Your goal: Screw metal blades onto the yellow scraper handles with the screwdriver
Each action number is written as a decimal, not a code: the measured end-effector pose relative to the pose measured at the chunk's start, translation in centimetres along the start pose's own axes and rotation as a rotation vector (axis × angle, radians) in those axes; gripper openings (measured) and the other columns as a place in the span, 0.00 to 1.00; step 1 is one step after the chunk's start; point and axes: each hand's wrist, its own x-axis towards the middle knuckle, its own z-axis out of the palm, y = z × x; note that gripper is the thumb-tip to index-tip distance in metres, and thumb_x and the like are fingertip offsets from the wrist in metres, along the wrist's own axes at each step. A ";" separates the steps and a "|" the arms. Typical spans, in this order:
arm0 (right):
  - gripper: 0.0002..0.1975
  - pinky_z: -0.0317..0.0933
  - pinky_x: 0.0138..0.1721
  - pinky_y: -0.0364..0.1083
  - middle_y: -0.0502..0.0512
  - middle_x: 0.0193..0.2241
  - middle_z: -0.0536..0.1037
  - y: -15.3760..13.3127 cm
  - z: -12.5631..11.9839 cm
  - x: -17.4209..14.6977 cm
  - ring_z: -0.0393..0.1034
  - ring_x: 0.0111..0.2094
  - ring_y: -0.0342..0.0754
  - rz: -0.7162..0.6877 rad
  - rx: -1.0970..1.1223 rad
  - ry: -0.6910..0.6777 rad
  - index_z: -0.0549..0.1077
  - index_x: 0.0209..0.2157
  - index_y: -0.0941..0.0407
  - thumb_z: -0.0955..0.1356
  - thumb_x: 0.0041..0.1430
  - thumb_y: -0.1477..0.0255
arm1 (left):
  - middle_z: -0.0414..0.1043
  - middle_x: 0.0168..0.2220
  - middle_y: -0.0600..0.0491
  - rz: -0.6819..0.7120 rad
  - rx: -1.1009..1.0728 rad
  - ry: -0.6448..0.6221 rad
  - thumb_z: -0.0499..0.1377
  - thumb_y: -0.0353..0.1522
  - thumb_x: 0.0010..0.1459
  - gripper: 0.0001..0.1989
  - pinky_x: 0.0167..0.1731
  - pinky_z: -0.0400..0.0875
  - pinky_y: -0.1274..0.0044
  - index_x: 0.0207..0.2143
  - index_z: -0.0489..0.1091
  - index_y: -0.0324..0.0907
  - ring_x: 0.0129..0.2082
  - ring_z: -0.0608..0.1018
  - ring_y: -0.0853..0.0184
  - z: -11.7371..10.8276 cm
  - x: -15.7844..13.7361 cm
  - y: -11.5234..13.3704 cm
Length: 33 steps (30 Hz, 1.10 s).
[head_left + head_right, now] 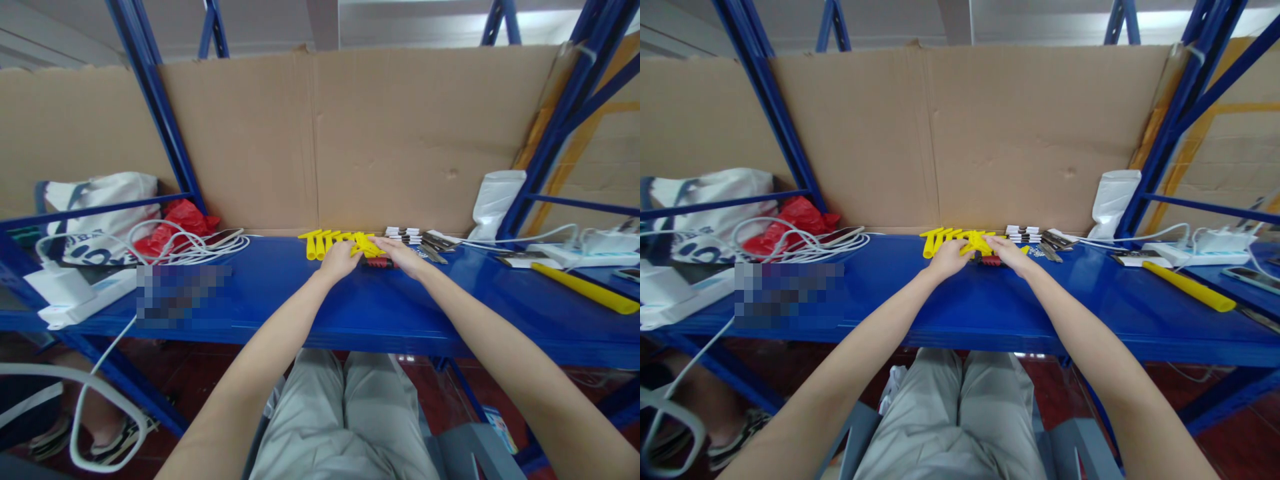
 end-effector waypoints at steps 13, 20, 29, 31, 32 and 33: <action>0.17 0.63 0.46 0.50 0.67 0.43 0.77 1.0 -7.9 0.1 0.71 0.46 0.56 0.187 -0.962 0.498 0.76 0.43 0.61 0.60 0.57 0.76 | 0.74 0.46 0.42 -0.245 0.304 -0.087 0.52 0.37 0.59 0.18 0.46 0.68 0.70 0.45 0.72 0.36 0.47 0.75 0.57 -1.5 0.0 0.0; 0.22 0.63 0.44 0.54 0.72 0.44 0.74 3.0 -11.0 -1.1 0.69 0.48 0.62 0.627 -1.060 0.523 0.73 0.48 0.62 0.67 0.52 0.65 | 0.72 0.49 0.43 -0.277 0.309 -0.138 0.53 0.38 0.58 0.18 0.45 0.69 0.69 0.47 0.71 0.39 0.48 0.74 0.57 -1.6 -0.1 0.0; 0.26 0.59 0.41 0.56 0.78 0.42 0.73 4.5 -11.4 -1.2 0.68 0.44 0.63 0.616 -1.021 0.441 0.72 0.47 0.68 0.68 0.52 0.63 | 0.73 0.48 0.43 -0.250 0.317 -0.132 0.52 0.39 0.59 0.19 0.44 0.69 0.70 0.47 0.71 0.38 0.47 0.74 0.57 -1.7 -0.2 0.2; 0.26 0.60 0.43 0.56 0.77 0.43 0.73 4.5 -11.4 -1.1 0.68 0.45 0.63 0.620 -1.020 0.433 0.72 0.48 0.67 0.68 0.52 0.62 | 0.73 0.48 0.44 -0.247 0.313 -0.133 0.53 0.39 0.58 0.19 0.44 0.69 0.70 0.47 0.71 0.38 0.47 0.74 0.57 -1.6 -0.2 0.2; 0.26 0.60 0.44 0.57 0.76 0.45 0.72 4.5 -11.3 -1.0 0.68 0.46 0.63 0.627 -1.021 0.430 0.72 0.48 0.66 0.67 0.52 0.61 | 0.73 0.48 0.44 -0.248 0.311 -0.132 0.53 0.39 0.58 0.19 0.44 0.69 0.70 0.47 0.71 0.38 0.47 0.74 0.58 -1.6 -0.2 0.2; 0.26 0.60 0.45 0.57 0.75 0.46 0.72 4.5 -11.3 -1.0 0.67 0.47 0.63 0.641 -1.023 0.430 0.72 0.48 0.65 0.67 0.52 0.61 | 0.73 0.48 0.44 -0.248 0.310 -0.132 0.53 0.39 0.59 0.18 0.44 0.69 0.70 0.46 0.71 0.39 0.47 0.74 0.58 -1.6 -0.1 0.1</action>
